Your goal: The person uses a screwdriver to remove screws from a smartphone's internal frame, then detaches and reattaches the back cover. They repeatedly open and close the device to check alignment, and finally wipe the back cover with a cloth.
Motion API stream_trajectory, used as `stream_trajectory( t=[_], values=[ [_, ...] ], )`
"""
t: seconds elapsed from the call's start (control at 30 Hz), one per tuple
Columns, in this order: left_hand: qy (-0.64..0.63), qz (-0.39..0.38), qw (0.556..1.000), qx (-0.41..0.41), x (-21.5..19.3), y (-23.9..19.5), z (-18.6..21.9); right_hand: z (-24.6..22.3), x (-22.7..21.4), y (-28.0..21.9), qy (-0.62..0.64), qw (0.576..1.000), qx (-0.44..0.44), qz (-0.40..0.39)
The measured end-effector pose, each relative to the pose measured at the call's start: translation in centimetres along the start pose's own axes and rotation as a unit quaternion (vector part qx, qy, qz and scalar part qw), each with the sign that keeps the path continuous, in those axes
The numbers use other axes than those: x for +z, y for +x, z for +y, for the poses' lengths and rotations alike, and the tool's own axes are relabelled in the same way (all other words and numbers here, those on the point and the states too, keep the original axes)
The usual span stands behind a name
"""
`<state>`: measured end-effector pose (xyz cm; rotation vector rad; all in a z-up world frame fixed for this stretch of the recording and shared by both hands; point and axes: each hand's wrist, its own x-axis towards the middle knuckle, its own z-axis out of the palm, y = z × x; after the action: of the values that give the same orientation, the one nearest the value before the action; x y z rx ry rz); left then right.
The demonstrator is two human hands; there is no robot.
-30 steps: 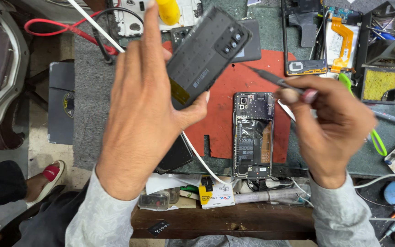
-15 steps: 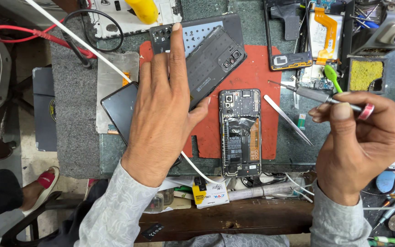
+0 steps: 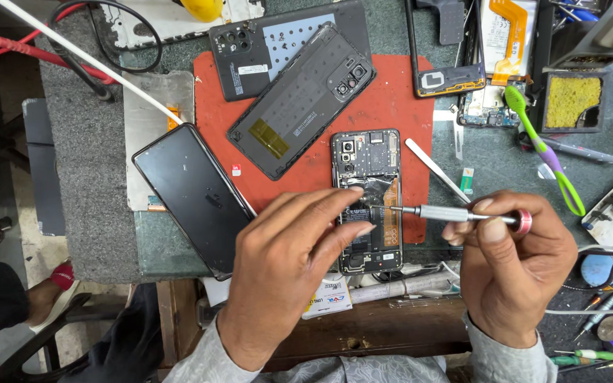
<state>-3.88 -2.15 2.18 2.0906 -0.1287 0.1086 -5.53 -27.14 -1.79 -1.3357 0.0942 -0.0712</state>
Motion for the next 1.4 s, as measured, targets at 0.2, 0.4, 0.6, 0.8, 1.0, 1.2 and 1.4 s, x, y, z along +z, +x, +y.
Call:
stream_trajectory(
  t=[0.2,0.4,0.6,0.8,1.0,1.2,1.4],
  values=[
    [-0.054,-0.023,0.998,-0.022,0.3,-0.4,0.0,0.1,-0.6,-0.5,0.0,1.0,0.011,-0.016],
    [-0.043,-0.03,0.999,-0.012,0.2,-0.4,-0.2,0.0,-0.5,-0.6,0.004,0.999,0.019,-0.034],
    [-0.075,-0.048,0.996,0.01,-0.1,-0.7,-0.4,-0.1,0.2,-0.4,-0.028,0.999,0.011,-0.028],
    [-0.105,-0.055,0.993,-0.02,0.4,-1.6,-0.6,-0.1,0.0,-0.3,-0.02,0.999,0.038,-0.011],
    [-0.145,-0.023,0.988,-0.052,1.4,-2.6,-0.9,0.0,-0.8,-0.5,-0.044,0.999,-0.011,-0.005],
    [-0.182,-0.028,0.981,-0.061,1.6,-2.7,-1.0,-0.3,-1.1,-1.1,-0.056,0.998,-0.036,-0.015],
    [-0.155,-0.028,0.986,-0.051,1.4,-2.6,-1.0,-0.5,-1.3,-1.3,-0.067,0.998,-0.009,-0.019]
  ],
)
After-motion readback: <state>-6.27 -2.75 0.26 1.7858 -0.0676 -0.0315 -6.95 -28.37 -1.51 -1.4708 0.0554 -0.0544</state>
